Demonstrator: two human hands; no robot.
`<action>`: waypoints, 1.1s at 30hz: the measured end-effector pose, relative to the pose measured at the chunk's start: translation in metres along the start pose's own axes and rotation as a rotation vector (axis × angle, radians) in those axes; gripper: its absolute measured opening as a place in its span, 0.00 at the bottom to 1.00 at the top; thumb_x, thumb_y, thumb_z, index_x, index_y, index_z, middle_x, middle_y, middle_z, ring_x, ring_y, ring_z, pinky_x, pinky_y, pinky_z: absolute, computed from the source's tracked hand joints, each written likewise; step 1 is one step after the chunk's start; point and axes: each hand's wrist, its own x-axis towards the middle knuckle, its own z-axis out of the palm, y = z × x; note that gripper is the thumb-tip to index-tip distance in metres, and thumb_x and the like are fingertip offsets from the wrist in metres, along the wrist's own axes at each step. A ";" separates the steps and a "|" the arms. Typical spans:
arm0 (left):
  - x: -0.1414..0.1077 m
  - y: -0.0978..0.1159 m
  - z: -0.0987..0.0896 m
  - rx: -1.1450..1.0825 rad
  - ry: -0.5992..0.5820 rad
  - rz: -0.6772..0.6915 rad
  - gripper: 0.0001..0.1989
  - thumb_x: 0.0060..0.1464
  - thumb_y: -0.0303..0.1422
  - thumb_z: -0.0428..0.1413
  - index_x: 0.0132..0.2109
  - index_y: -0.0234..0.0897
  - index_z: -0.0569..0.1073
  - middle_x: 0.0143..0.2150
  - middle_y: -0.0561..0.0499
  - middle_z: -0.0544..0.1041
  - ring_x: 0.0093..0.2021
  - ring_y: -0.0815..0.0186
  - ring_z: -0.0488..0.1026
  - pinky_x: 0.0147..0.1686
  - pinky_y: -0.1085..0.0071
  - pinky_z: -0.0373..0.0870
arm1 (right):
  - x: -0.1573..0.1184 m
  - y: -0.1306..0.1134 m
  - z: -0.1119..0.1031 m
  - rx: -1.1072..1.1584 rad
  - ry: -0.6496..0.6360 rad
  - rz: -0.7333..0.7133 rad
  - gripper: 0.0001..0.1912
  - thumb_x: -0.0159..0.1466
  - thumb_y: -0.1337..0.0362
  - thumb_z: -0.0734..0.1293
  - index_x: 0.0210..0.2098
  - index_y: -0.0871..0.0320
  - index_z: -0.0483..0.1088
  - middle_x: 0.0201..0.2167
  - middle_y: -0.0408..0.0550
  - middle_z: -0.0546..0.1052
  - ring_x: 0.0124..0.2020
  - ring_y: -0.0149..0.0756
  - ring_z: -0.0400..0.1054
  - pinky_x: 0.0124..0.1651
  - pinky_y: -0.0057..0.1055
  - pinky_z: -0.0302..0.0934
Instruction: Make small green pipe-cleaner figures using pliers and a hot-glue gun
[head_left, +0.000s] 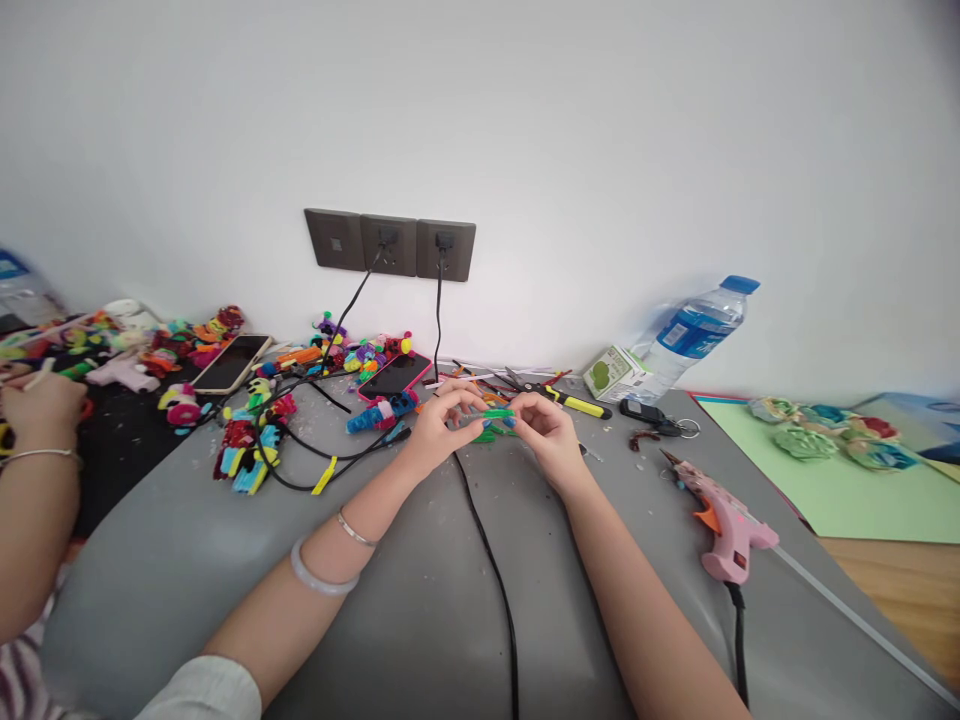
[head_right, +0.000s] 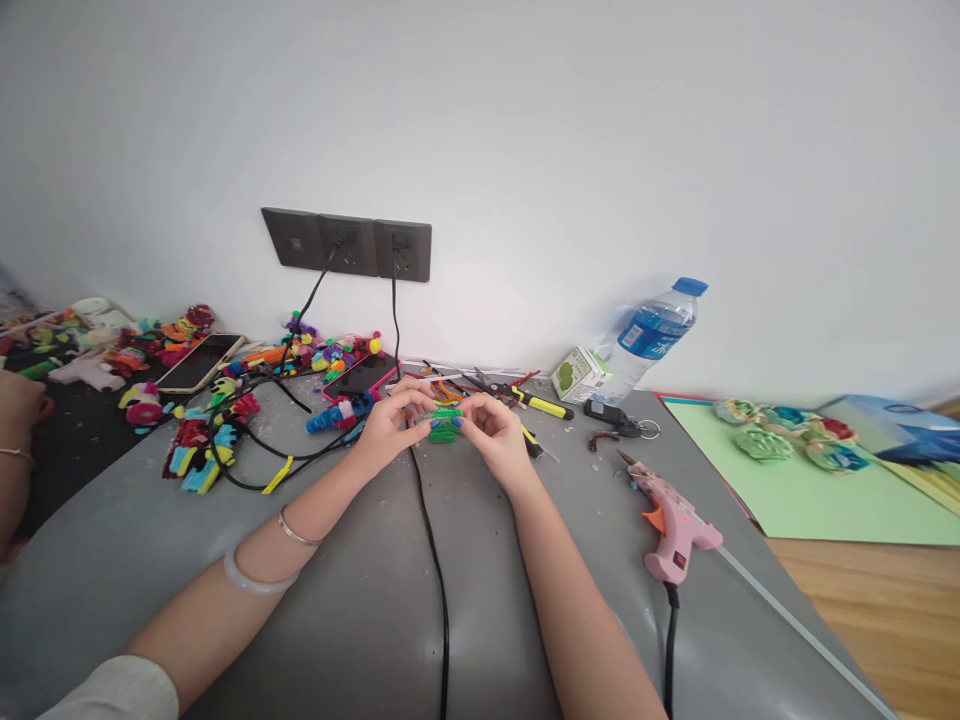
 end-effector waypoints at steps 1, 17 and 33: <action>0.000 0.000 0.000 0.011 0.003 0.012 0.06 0.51 0.30 0.59 0.38 0.36 0.75 0.46 0.45 0.70 0.37 0.67 0.67 0.29 0.75 0.64 | 0.000 0.000 0.000 0.003 -0.006 0.003 0.14 0.57 0.50 0.73 0.32 0.53 0.71 0.27 0.43 0.68 0.28 0.34 0.59 0.30 0.30 0.56; 0.000 0.004 0.001 0.090 0.016 0.054 0.05 0.50 0.30 0.58 0.37 0.37 0.75 0.47 0.45 0.70 0.39 0.66 0.68 0.30 0.74 0.63 | -0.001 0.002 0.001 -0.031 -0.017 0.017 0.16 0.56 0.48 0.73 0.33 0.53 0.71 0.28 0.44 0.70 0.28 0.34 0.60 0.31 0.32 0.59; -0.001 0.001 0.000 0.130 0.043 0.081 0.06 0.51 0.30 0.58 0.38 0.37 0.76 0.47 0.45 0.71 0.37 0.67 0.69 0.29 0.74 0.64 | 0.000 0.007 0.001 -0.014 -0.093 0.015 0.24 0.54 0.50 0.75 0.43 0.53 0.67 0.27 0.40 0.67 0.28 0.32 0.61 0.32 0.30 0.59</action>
